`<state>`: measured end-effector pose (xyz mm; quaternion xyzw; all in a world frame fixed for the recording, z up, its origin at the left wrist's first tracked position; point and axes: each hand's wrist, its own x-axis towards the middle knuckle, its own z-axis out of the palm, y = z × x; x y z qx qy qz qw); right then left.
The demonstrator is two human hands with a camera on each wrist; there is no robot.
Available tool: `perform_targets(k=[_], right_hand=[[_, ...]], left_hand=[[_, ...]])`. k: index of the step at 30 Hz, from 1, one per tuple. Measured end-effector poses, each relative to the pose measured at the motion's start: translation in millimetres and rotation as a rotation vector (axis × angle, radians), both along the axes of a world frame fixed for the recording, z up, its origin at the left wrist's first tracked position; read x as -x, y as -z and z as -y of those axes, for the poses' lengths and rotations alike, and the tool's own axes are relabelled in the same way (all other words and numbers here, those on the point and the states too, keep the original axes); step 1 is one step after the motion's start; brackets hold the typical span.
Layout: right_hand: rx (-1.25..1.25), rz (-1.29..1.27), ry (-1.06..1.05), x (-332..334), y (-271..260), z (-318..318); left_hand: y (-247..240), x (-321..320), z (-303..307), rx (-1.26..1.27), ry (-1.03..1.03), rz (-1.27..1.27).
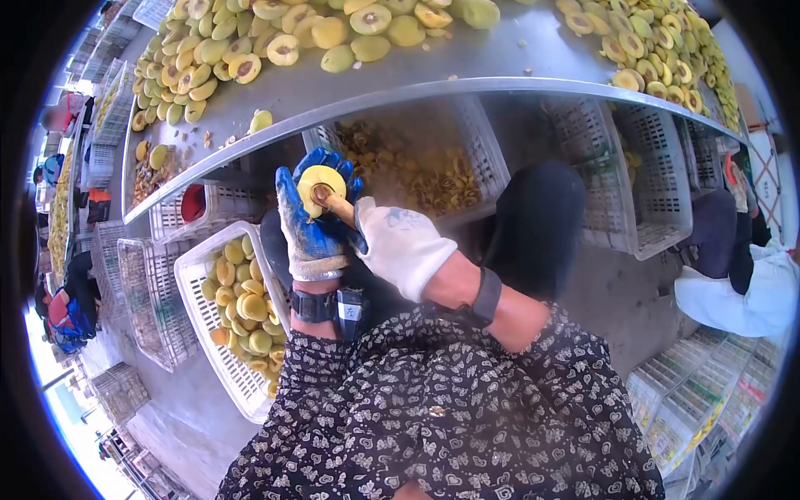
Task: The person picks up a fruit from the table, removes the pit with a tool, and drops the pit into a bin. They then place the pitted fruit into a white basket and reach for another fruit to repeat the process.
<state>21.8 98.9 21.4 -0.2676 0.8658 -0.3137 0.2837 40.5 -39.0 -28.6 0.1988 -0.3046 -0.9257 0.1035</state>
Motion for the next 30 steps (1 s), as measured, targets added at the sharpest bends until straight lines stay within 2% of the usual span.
perform_targets(k=[9,12,16,18,20,21,22,24,26,28,29,30], right_hand=[[-0.033,-0.193,-0.006,-20.0,20.2,1.0],[-0.071,-0.113,-0.028,-20.1,21.2,1.9],[-0.091,0.068,-0.056,-14.0,29.9,-0.9],[-0.046,0.028,-0.036,-13.1,40.2,-7.7],[0.158,0.722,0.056,-3.3,39.4,-13.8],[0.295,0.910,0.079,-1.2,43.5,-21.1],[0.292,0.912,0.080,-1.4,40.8,-26.1],[0.469,1.387,0.193,0.3,30.8,-31.7],[0.481,1.418,0.236,-3.1,28.8,-31.3],[0.619,1.718,0.254,-3.6,35.8,-35.0],[0.783,1.958,0.331,-7.9,47.1,-34.6],[0.783,1.955,0.330,-8.4,51.6,-34.9]], left_hand=[[8.4,0.8,-2.5,0.082,-0.042,0.133],[10.0,0.0,-3.4,0.115,-0.082,0.218],[7.1,0.3,1.5,0.261,0.031,0.305],[8.0,1.5,5.2,0.336,0.069,0.358],[4.9,1.1,6.4,0.290,0.287,0.268],[4.0,1.6,2.8,0.310,0.286,0.302],[4.7,0.8,0.3,0.308,0.285,0.305],[4.3,3.5,-2.3,0.269,0.280,0.312],[0.0,4.4,-4.1,0.309,0.294,0.359],[3.3,8.3,-3.5,0.394,0.356,0.427],[4.9,9.7,-1.2,0.377,0.388,0.393],[6.5,11.3,-2.4,0.376,0.388,0.391]])
